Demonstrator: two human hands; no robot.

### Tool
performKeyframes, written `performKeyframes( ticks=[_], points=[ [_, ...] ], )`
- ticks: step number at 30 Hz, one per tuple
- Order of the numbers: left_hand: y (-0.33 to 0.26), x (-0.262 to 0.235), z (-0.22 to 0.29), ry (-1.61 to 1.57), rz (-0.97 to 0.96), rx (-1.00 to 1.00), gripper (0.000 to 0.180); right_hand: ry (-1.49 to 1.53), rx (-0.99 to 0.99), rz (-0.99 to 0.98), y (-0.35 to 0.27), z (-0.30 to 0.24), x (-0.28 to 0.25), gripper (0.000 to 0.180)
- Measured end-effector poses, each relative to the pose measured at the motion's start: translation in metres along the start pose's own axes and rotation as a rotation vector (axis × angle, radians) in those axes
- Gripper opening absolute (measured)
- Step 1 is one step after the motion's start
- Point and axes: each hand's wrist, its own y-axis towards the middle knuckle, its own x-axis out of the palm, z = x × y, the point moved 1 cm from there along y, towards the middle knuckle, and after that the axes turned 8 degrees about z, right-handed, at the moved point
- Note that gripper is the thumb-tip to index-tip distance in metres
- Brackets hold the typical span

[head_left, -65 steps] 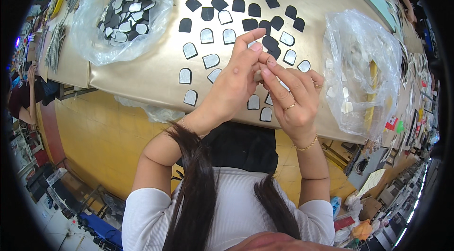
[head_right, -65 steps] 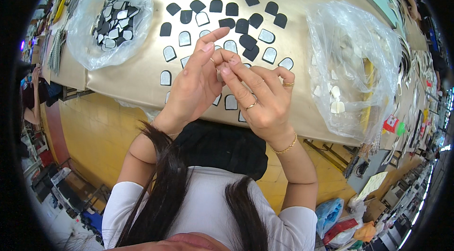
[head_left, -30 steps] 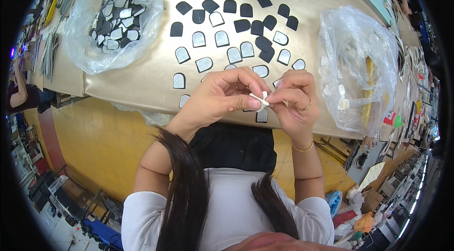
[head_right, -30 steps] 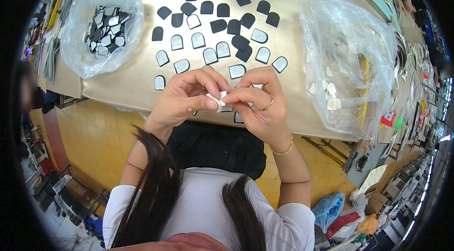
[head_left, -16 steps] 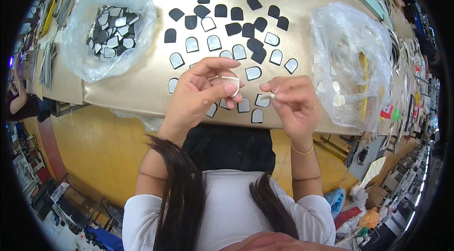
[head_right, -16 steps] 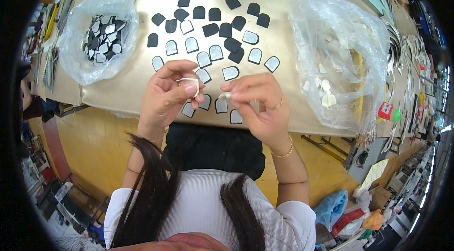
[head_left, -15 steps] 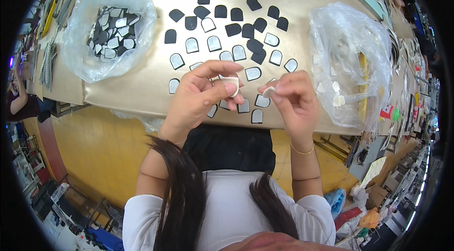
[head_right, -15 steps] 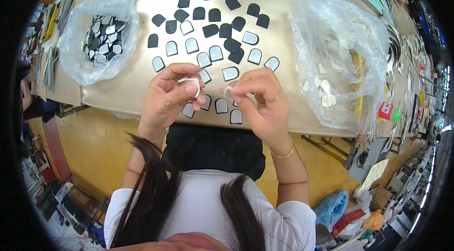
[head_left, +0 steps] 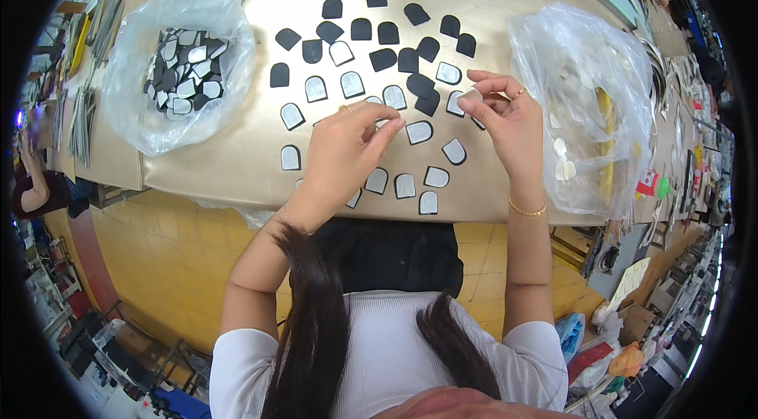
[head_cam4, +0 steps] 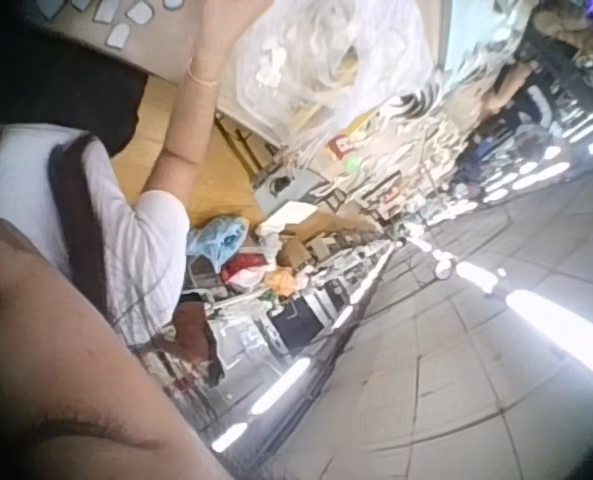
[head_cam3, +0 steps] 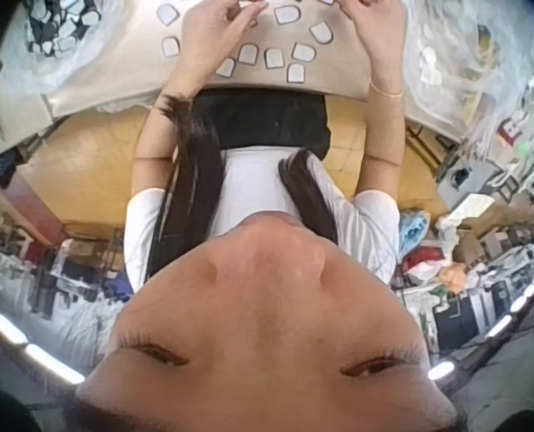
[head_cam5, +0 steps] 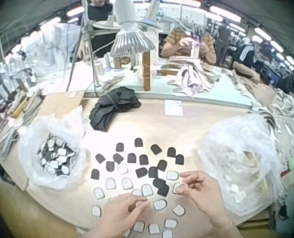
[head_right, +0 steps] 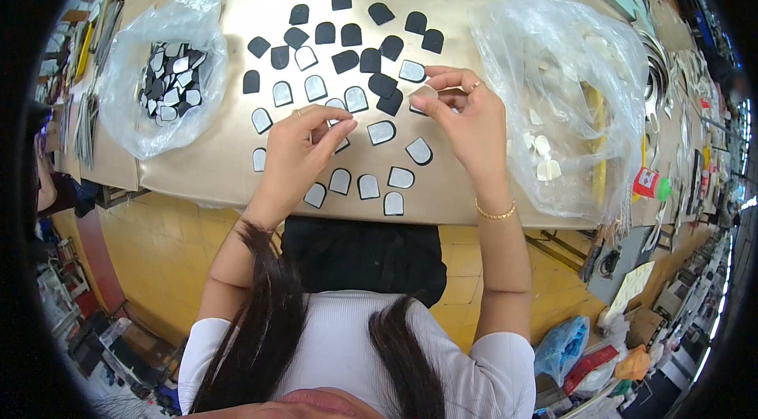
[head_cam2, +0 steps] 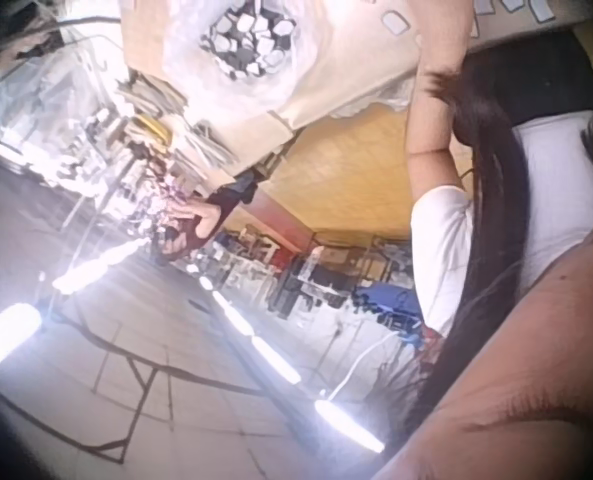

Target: The person repeatedly picks up small black and white shoe components from a table and assembles them by hand. They place the assembled units back on the table in rows. The task continues throughout the clip with consistent handling of the same parts.

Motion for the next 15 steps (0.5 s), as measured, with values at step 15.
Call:
performKeyframes(
  ticks=[15],
  points=[
    [0.054,0.044,0.015,0.571,-0.027,0.335,0.036,-0.022,-0.153,-0.136,0.032,0.013,-0.003,0.015]
  ],
)
